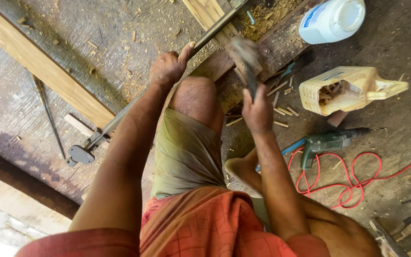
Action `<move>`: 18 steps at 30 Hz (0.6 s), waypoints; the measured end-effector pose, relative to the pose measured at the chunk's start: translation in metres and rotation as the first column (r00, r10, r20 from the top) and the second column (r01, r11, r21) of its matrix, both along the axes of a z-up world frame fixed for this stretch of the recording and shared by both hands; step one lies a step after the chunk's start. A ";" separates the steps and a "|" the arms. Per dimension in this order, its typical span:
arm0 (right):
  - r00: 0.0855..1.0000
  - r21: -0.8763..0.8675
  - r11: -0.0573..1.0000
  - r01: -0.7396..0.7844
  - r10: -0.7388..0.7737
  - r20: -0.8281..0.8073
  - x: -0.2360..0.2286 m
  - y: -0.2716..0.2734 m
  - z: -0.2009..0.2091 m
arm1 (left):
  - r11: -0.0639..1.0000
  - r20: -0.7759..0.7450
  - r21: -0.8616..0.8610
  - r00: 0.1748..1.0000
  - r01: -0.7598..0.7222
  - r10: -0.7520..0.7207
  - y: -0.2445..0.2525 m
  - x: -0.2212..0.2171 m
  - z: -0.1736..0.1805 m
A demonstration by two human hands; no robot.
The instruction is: The person assembles a wooden furniture frame by applying glue to wooden dowels, inserting them into holes, and hammering pieces together using a hammer and a mallet.
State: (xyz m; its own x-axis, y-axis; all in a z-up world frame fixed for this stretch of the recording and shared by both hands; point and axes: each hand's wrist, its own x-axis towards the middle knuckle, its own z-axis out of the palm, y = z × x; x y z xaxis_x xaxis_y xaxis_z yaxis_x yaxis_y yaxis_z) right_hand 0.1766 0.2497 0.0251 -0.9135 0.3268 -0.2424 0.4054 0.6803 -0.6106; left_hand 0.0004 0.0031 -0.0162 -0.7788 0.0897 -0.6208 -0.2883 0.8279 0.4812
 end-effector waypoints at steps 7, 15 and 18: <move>0.995 -0.070 0.997 0.020 -0.027 -0.093 -0.004 -0.015 0.001 | 0.999 0.079 -0.019 0.996 0.032 -0.031 -0.014 -0.002 0.009; 0.959 0.001 1.000 0.031 -0.029 -0.283 0.010 -0.028 0.048 | 0.994 -0.030 -0.035 0.994 0.103 -0.104 -0.015 -0.008 -0.048; 0.949 -0.034 0.998 0.050 -0.058 -0.311 0.016 -0.031 0.054 | 0.902 -0.232 -0.184 0.874 0.391 -0.426 -0.026 0.002 -0.077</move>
